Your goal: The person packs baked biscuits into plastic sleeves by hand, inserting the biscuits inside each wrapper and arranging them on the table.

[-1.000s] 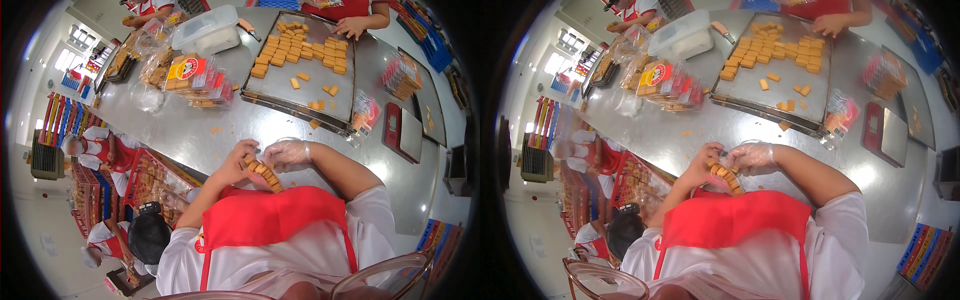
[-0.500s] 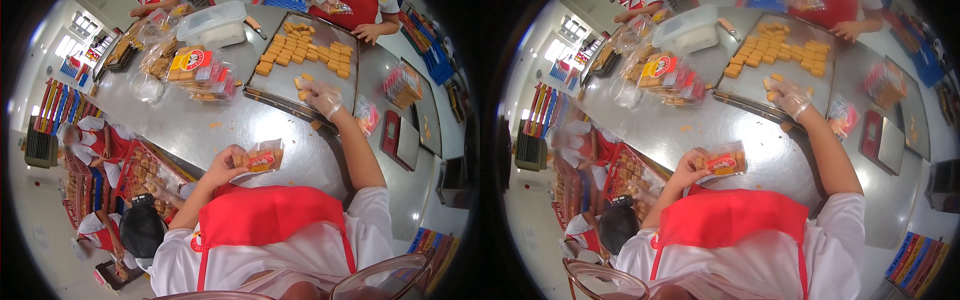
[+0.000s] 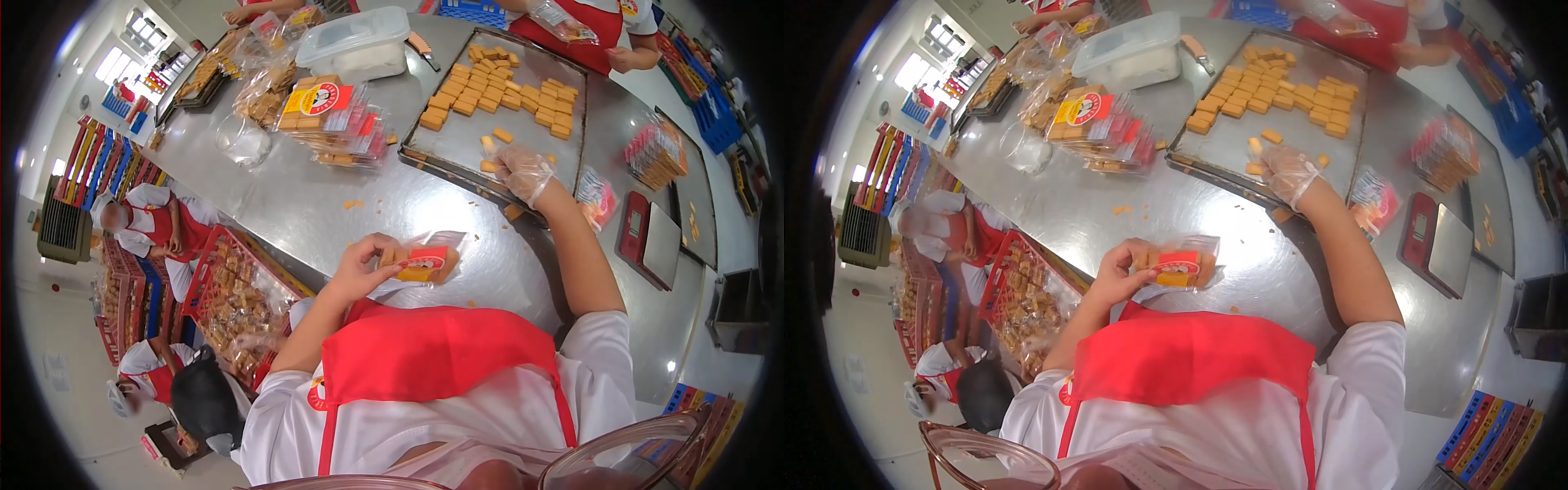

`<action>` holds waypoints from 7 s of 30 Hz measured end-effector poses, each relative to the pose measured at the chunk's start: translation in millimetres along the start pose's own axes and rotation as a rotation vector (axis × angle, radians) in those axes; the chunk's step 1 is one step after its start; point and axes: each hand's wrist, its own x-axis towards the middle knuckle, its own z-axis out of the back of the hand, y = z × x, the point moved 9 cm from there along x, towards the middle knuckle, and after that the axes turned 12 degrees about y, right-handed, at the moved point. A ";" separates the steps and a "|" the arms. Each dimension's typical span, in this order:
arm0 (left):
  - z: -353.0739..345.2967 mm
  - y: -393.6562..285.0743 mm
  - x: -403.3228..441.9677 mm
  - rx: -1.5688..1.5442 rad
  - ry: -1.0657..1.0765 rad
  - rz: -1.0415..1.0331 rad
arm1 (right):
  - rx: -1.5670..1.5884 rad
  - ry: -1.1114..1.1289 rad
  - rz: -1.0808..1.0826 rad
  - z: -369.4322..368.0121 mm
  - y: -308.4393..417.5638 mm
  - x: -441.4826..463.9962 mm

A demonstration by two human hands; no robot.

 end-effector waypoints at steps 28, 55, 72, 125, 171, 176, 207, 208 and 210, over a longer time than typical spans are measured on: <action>-3.9 33.7 -3.7 -0.438 0.124 0.122 | 0.203 -0.266 0.213 38.3 13.4 -18.1; -22.8 5.7 16.6 -0.514 0.225 0.074 | -0.249 -0.631 0.987 21.4 161.5 -142.4; -19.7 4.4 18.7 -0.267 0.145 0.085 | -0.161 -0.481 0.910 19.4 162.0 -122.7; -38.8 -4.3 10.6 -0.116 0.234 0.127 | 0.107 0.025 0.888 -45.5 136.7 -107.7; 14.0 -103.6 34.3 0.636 0.019 -0.352 | -0.122 -0.159 0.675 -1.1 126.2 -76.6; -10.4 -62.9 13.3 0.669 0.119 -0.355 | -0.053 0.003 0.859 -41.5 113.9 -86.7; -28.8 -94.0 -1.2 0.824 0.267 -0.260 | -0.131 -0.079 0.012 24.5 -61.2 40.5; -28.8 -92.9 -1.1 0.811 0.265 -0.257 | -0.159 -0.055 -0.006 24.3 -59.8 40.7; -29.1 -89.8 -1.5 0.784 0.269 -0.246 | -0.211 -0.013 -0.011 22.2 -58.9 44.4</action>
